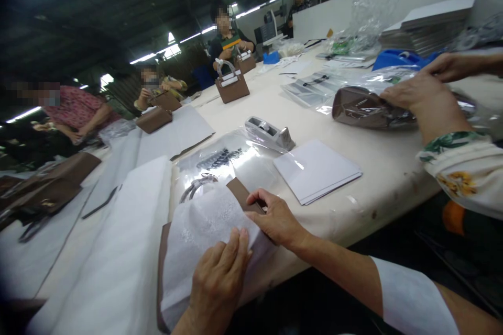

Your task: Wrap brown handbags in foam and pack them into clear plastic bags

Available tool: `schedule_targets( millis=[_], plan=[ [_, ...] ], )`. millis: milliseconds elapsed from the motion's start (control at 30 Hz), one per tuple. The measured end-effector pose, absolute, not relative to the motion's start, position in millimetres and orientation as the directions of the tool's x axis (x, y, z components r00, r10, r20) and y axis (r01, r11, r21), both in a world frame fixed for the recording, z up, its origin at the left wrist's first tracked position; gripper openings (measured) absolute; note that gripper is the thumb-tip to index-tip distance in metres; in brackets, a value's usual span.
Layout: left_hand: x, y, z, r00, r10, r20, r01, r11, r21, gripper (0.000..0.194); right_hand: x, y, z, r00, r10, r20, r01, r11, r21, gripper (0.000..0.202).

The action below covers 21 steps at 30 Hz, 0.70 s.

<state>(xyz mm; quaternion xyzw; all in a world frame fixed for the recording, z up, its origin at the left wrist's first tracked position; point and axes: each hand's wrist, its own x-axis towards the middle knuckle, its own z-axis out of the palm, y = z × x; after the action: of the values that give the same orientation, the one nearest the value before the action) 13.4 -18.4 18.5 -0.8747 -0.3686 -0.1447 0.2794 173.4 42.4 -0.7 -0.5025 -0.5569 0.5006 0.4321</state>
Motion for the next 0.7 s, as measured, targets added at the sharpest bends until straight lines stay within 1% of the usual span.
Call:
schedule_targets(
  millis=[133,167,200,233,267,300,333,367,400,433,467,500,600,700],
  plan=[
    [9,-25,17,0.682,0.629,0.372,0.731,-0.595,-0.334,0.038,178,43,4,-0.156,0.988,-0.008,0.08,0.005,-0.997,0.023],
    [8,-26,17,0.679,0.639,0.363,0.734,-0.601,-0.315,0.041,181,41,5,-0.15,0.988,0.027,0.081,0.04,-0.996,0.026],
    [6,-27,17,0.677,0.641,0.36,0.735,-0.607,-0.301,0.042,184,39,7,-0.138,0.985,0.1,0.108,0.115,-0.988,0.027],
    [5,-27,17,0.679,0.639,0.361,0.733,-0.614,-0.293,0.043,189,35,7,-0.139,0.968,0.209,0.165,0.231,-0.959,0.028],
    [3,-27,17,0.683,0.63,0.37,0.729,-0.62,-0.29,0.042,193,31,6,-0.176,0.92,0.349,0.246,0.385,-0.89,0.029],
    [3,-27,17,0.684,0.62,0.385,0.727,-0.624,-0.288,0.041,198,27,4,-0.254,0.834,0.491,0.323,0.551,-0.769,0.029],
    [2,-27,18,0.685,0.612,0.396,0.725,-0.626,-0.287,0.039,202,23,0,-0.358,0.718,0.597,0.371,0.696,-0.614,0.03],
    [1,-26,18,0.681,0.608,0.408,0.727,-0.625,-0.284,0.037,206,19,-5,-0.461,0.6,0.654,0.387,0.799,-0.46,0.032],
    [1,-26,18,0.678,0.605,0.418,0.73,-0.624,-0.279,0.035,209,15,-10,-0.535,0.506,0.677,0.388,0.859,-0.335,0.035],
    [0,-26,18,0.675,0.601,0.427,0.731,-0.626,-0.273,0.035,211,13,-16,-0.574,0.446,0.687,0.393,0.886,-0.247,0.037],
    [0,-26,17,0.673,0.599,0.434,0.731,-0.628,-0.267,0.034,213,11,-22,-0.588,0.417,0.693,0.409,0.892,-0.191,0.038],
    [-1,-27,16,0.671,0.601,0.434,0.733,-0.628,-0.263,0.034,214,9,-27,-0.589,0.412,0.695,0.432,0.887,-0.16,0.039],
    [-4,-28,11,0.662,0.616,0.427,0.745,-0.607,-0.278,0.034,213,5,-37,-0.593,0.415,0.69,0.474,0.873,-0.118,0.041],
    [-6,-25,4,0.68,0.56,0.474,0.731,-0.575,-0.368,0.029,211,4,-34,-0.59,0.385,0.709,0.447,0.888,-0.11,0.041]
  ],
)
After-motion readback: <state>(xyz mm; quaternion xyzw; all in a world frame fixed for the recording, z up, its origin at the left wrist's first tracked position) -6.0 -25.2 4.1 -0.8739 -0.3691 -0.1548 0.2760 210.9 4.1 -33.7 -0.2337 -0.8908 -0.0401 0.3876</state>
